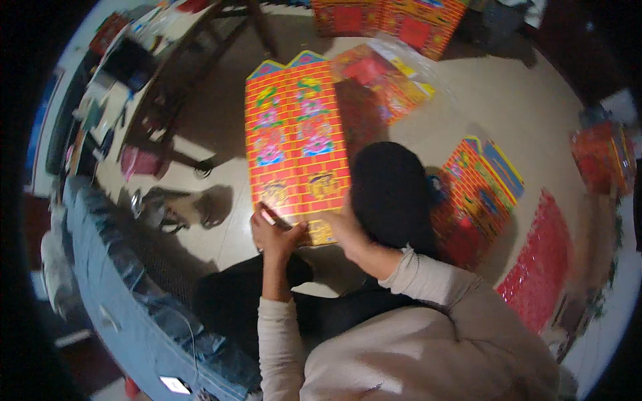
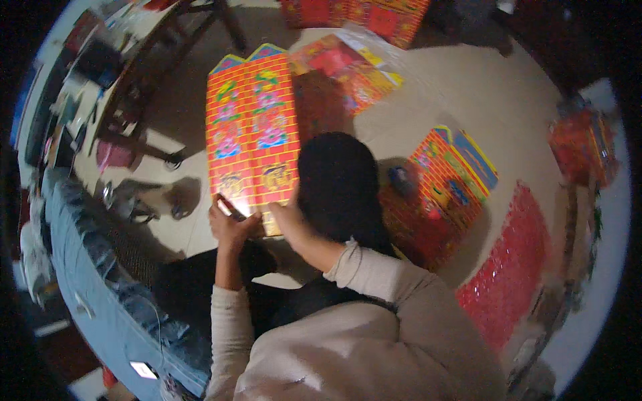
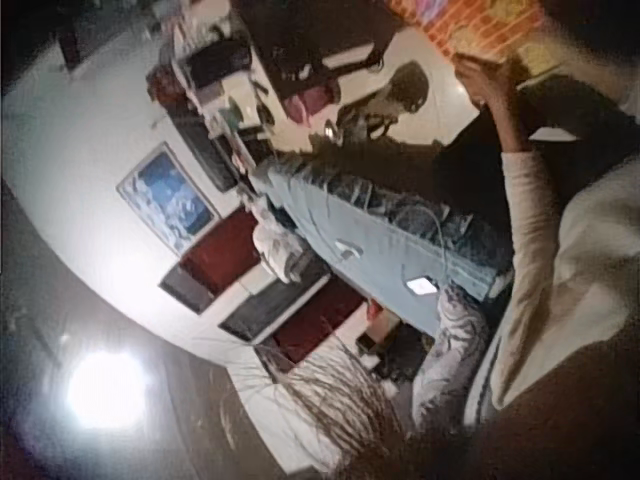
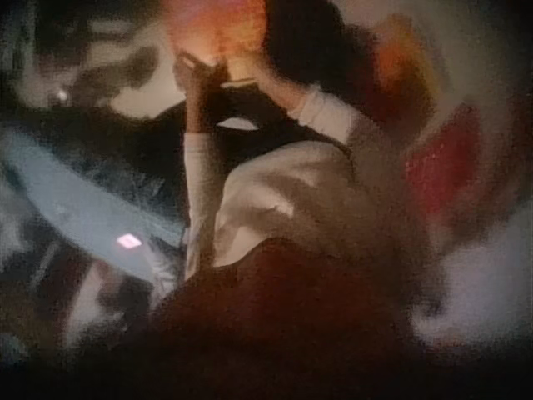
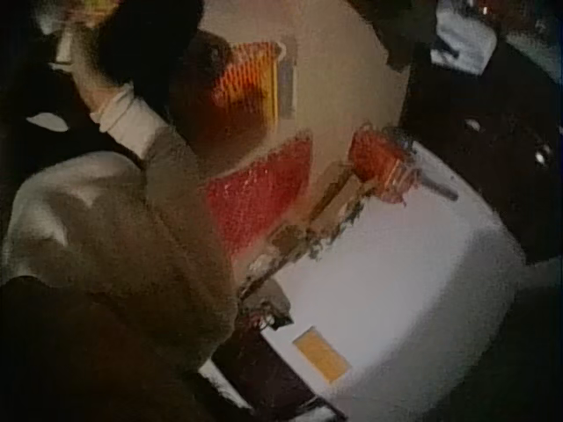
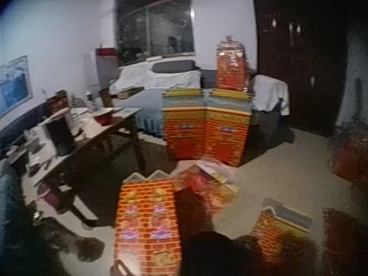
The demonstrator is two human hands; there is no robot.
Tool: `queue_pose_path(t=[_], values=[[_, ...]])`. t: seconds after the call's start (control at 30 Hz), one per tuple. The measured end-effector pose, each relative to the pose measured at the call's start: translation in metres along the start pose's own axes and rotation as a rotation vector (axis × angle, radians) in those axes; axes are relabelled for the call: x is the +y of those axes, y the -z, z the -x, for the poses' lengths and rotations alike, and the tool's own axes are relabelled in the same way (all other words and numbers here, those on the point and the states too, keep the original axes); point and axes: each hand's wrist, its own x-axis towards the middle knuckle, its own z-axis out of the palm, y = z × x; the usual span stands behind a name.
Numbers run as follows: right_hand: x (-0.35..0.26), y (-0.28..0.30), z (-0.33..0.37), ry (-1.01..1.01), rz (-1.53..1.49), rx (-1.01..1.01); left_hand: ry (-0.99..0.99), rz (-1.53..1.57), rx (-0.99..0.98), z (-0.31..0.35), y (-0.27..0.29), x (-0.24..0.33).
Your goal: The person sits on the floor and assembles colorful printed cardboard boxes by folding flaps and securing them with adhesive tape. They handle multiple flat-packed units, fold them into rectangular shapes, and stack the finished boxes.
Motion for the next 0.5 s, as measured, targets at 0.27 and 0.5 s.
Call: queue_pose_path(t=[0.27, 0.5], values=[[-0.099, 0.024, 0.056, -0.042, -0.086, -0.489, -0.025, -0.049, 0.026, 0.004, -0.001, -0.007], [-0.151, 0.198, -0.029, 0.283, 0.375, 0.110, -0.039, -0.004, 0.009, 0.004, 0.001, -0.011]])
